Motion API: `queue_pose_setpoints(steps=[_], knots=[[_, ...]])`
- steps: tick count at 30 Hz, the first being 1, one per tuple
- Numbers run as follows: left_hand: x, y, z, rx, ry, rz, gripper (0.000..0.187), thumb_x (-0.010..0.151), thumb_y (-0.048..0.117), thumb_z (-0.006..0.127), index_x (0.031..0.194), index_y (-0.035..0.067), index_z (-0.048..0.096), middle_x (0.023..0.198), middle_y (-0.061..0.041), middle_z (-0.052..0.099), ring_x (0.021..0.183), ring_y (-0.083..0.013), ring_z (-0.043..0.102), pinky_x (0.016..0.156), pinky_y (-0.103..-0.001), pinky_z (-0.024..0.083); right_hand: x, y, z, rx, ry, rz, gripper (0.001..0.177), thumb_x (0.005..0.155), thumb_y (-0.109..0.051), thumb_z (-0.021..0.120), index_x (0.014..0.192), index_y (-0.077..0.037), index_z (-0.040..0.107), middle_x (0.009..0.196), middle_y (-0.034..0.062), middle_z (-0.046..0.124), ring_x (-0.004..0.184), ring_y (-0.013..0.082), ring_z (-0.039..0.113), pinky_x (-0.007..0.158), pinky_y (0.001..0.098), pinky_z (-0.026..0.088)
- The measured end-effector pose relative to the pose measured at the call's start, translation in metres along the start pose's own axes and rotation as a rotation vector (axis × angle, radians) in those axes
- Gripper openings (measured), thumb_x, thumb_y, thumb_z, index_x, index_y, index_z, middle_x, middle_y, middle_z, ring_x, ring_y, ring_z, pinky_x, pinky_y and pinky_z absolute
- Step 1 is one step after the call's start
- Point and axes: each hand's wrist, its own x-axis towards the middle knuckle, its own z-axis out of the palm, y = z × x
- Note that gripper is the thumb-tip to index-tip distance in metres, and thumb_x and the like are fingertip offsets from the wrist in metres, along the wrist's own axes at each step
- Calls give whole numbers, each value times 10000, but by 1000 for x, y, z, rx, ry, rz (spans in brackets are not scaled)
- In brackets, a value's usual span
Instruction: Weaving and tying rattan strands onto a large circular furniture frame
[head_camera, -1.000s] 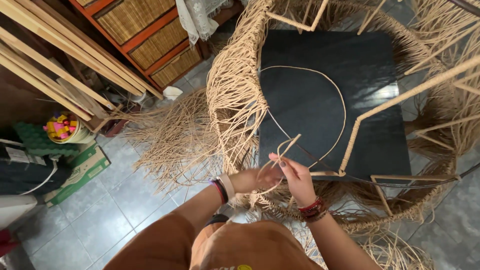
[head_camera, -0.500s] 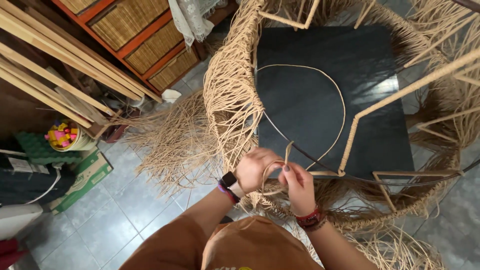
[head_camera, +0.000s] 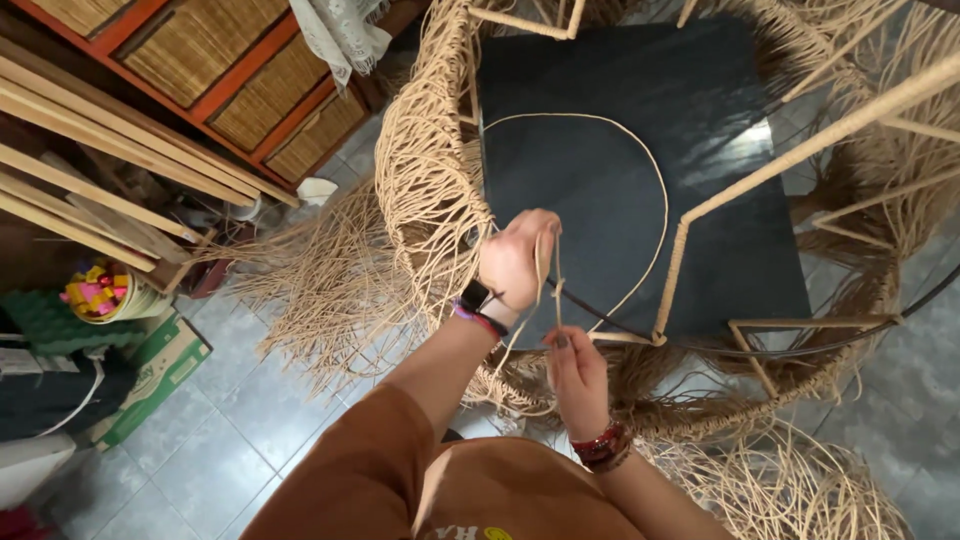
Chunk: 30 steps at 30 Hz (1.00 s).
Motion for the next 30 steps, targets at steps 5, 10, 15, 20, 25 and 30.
queue_pose_setpoints(steps=[5, 10, 15, 20, 25, 30], knots=[[18, 10, 3, -27, -177, -215, 236, 1048, 321, 379, 1013, 213, 586, 900, -49, 664, 619, -379, 666, 502, -496, 492, -6, -3, -3, -155, -91, 121, 247, 1059, -263, 474, 943, -108, 626, 589, -69, 420, 482, 56, 353, 448, 250, 260], [33, 11, 11, -30, -192, -284, 255, 1044, 329, 389, 1022, 183, 596, 912, -78, 674, 597, -425, 647, 485, -515, 474, -12, 19, -14, -286, -93, 56, 237, 1040, -195, 442, 948, -104, 641, 575, -44, 430, 476, 72, 349, 448, 268, 278], [30, 15, -4, -65, -250, -362, 172, 1007, 269, 477, 991, 170, 617, 886, -91, 693, 720, -386, 684, 595, -503, 497, -8, 30, -20, -336, -138, 23, 208, 1030, -163, 427, 963, -101, 614, 568, -19, 432, 476, 93, 365, 459, 276, 285], [-42, 21, -54, -1071, -89, -294, 500, 1089, 533, 363, 1395, 167, 514, 921, -27, 558, 799, -163, 537, 864, -402, 478, -2, 34, -22, -669, -384, 199, 257, 975, -137, 398, 886, -195, 632, 655, -47, 631, 568, 117, 584, 625, 302, 487], [-144, 17, -38, -1231, -359, -415, 412, 1084, 427, 393, 877, 122, 576, 1233, -140, 581, 1139, -262, 591, 1023, -422, 512, 0, 5, -29, -1190, -689, -106, 228, 1012, -280, 446, 919, -151, 608, 775, 85, 691, 644, 328, 664, 599, 493, 502], [-164, -17, -29, -1216, -426, -615, 400, 1069, 417, 441, 922, 91, 622, 839, -43, 656, 727, -168, 655, 703, -319, 598, 33, -93, -18, -1192, -273, -524, 240, 958, -168, 589, 719, -141, 596, 653, 35, 518, 605, 204, 480, 599, 395, 383]])
